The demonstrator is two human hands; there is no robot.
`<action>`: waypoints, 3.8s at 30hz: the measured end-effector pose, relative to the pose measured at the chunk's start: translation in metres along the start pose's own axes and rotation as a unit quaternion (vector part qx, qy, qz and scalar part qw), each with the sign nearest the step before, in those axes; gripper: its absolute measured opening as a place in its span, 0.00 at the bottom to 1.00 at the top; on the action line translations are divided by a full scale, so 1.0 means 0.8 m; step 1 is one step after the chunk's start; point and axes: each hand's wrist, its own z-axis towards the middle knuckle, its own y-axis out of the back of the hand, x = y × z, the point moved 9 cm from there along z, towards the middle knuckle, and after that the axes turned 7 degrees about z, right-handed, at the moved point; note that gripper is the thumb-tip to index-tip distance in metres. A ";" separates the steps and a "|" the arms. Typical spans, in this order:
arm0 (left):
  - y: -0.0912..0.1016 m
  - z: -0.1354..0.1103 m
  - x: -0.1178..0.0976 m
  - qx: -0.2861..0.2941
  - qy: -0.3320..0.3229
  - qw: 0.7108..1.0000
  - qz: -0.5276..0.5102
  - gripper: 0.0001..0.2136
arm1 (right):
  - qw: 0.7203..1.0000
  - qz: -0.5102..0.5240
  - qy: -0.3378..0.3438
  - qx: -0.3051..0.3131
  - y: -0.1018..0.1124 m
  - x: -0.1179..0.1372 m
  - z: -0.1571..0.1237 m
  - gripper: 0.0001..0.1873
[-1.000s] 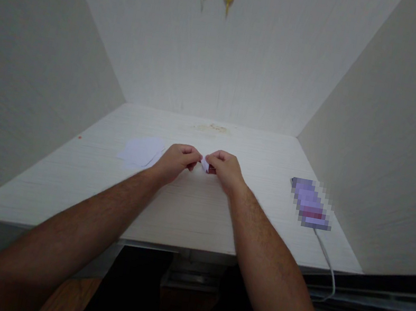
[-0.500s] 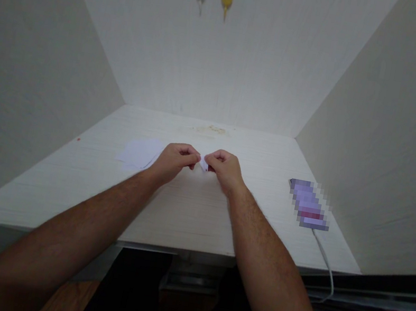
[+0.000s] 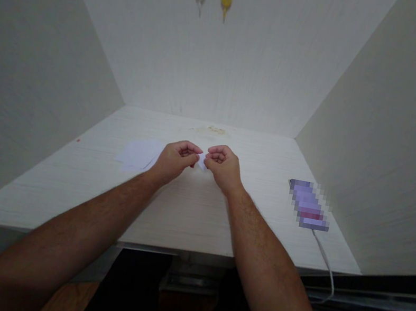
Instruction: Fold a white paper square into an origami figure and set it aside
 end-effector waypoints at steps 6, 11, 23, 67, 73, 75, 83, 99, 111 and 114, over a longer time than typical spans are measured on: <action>-0.005 0.001 -0.001 0.029 -0.046 0.997 0.046 0.09 | 0.998 -0.056 0.030 0.005 -0.004 0.006 -0.001 0.15; -0.002 0.003 -0.002 0.024 -0.046 0.999 0.003 0.10 | 0.993 -0.093 0.074 0.009 -0.009 0.018 -0.008 0.16; 0.002 0.002 -0.004 0.018 -0.076 0.993 0.084 0.09 | 0.972 -0.203 0.118 -0.018 -0.005 0.033 -0.015 0.06; -0.007 0.001 0.027 0.070 0.076 0.970 -0.221 0.16 | 0.992 -0.091 0.093 0.005 -0.015 0.027 -0.016 0.12; 0.002 0.003 0.026 0.028 0.059 0.982 -0.179 0.15 | 0.982 -0.138 0.131 -0.014 -0.014 0.032 -0.019 0.11; 0.002 0.002 0.025 0.020 0.057 0.982 -0.176 0.16 | 0.977 -0.156 0.144 -0.025 -0.013 0.034 -0.020 0.10; 0.000 0.002 0.025 0.016 0.035 0.986 -0.164 0.16 | 0.957 -0.210 0.197 -0.041 -0.013 0.048 -0.025 0.04; 0.005 0.002 0.025 0.002 0.015 0.995 -0.101 0.14 | 0.950 -0.247 0.189 -0.030 -0.017 0.051 -0.026 0.03; 0.004 0.003 0.018 0.004 0.012 0.994 -0.106 0.14 | 0.958 -0.218 0.185 0.006 -0.020 0.043 -0.022 0.05; 0.002 0.002 0.014 0.016 0.012 0.996 -0.086 0.14 | 0.964 -0.202 0.173 0.028 -0.021 0.037 -0.018 0.04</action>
